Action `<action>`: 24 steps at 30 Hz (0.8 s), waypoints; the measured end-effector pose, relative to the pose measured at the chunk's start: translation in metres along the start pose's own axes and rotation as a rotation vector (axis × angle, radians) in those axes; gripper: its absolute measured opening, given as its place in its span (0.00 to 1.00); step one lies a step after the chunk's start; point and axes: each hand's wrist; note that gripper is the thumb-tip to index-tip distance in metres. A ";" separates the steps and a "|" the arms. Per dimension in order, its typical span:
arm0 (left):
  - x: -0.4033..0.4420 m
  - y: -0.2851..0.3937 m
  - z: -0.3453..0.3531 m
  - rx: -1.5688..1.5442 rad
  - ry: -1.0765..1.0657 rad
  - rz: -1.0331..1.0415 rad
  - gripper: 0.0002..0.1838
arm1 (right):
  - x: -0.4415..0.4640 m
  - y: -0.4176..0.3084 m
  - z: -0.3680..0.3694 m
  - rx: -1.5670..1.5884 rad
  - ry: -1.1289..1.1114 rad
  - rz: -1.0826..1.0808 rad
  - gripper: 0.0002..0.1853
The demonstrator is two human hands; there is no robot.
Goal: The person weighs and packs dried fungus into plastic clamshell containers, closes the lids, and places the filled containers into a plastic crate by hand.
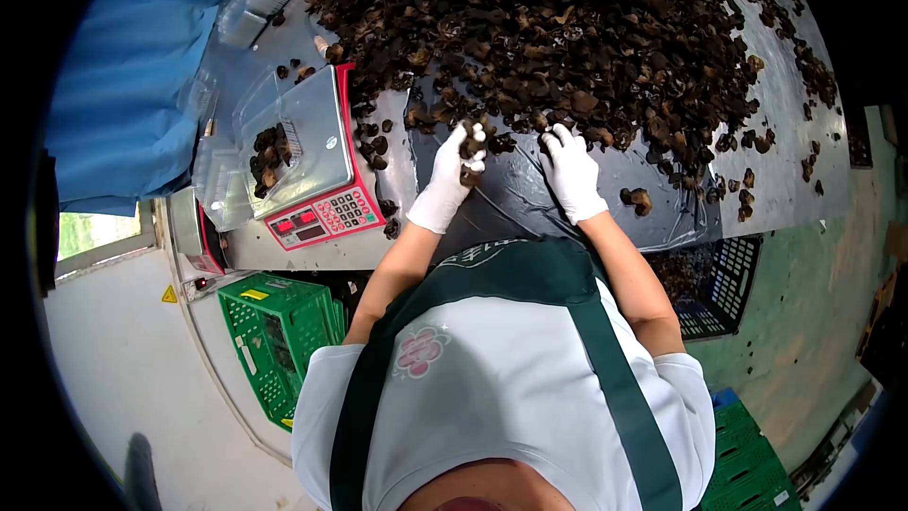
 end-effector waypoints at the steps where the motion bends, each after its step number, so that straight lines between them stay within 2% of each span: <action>1: 0.001 0.003 0.002 -0.190 -0.051 -0.032 0.14 | -0.001 0.003 0.007 0.028 -0.020 -0.018 0.14; 2: 0.002 0.002 -0.001 -0.317 -0.138 -0.094 0.15 | -0.003 0.009 0.015 0.057 0.017 -0.034 0.08; 3: -0.002 0.003 0.001 -0.446 -0.226 -0.155 0.15 | 0.000 0.009 0.009 0.136 0.062 -0.042 0.07; 6: -0.011 0.003 0.009 -0.507 -0.145 -0.187 0.18 | 0.009 0.015 -0.001 0.435 0.105 0.077 0.08; 7: -0.013 0.003 0.009 -0.588 -0.180 -0.208 0.19 | 0.014 0.011 -0.013 0.551 0.091 0.142 0.09; 10: -0.017 0.000 0.017 -0.529 -0.066 -0.153 0.20 | 0.029 0.002 -0.039 0.679 0.057 0.284 0.09; 12: -0.011 -0.001 0.012 -0.511 -0.276 -0.129 0.20 | 0.038 -0.002 -0.043 0.765 0.086 0.315 0.09; 13: -0.010 -0.001 0.013 -0.509 -0.276 -0.129 0.20 | 0.042 -0.003 -0.043 0.830 0.080 0.357 0.10; 16: -0.010 0.002 0.017 -0.469 -0.196 -0.121 0.22 | 0.052 -0.011 -0.042 0.868 0.097 0.304 0.09; 19: -0.005 0.002 0.009 -0.503 -0.283 -0.150 0.21 | 0.062 -0.026 -0.045 0.912 0.070 0.232 0.09; 21: 0.004 0.000 0.000 -0.473 -0.499 -0.111 0.21 | 0.069 -0.036 -0.047 0.872 0.045 0.206 0.10; 24: 0.008 -0.004 -0.002 -0.444 -0.439 -0.114 0.21 | 0.074 -0.045 -0.046 0.824 0.053 0.115 0.09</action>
Point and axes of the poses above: each hand's wrist, its own x-axis towards the middle knuckle, its own z-axis out of the palm, y = z × x, and after that the axes turned 9 degrees about -z, right-handed
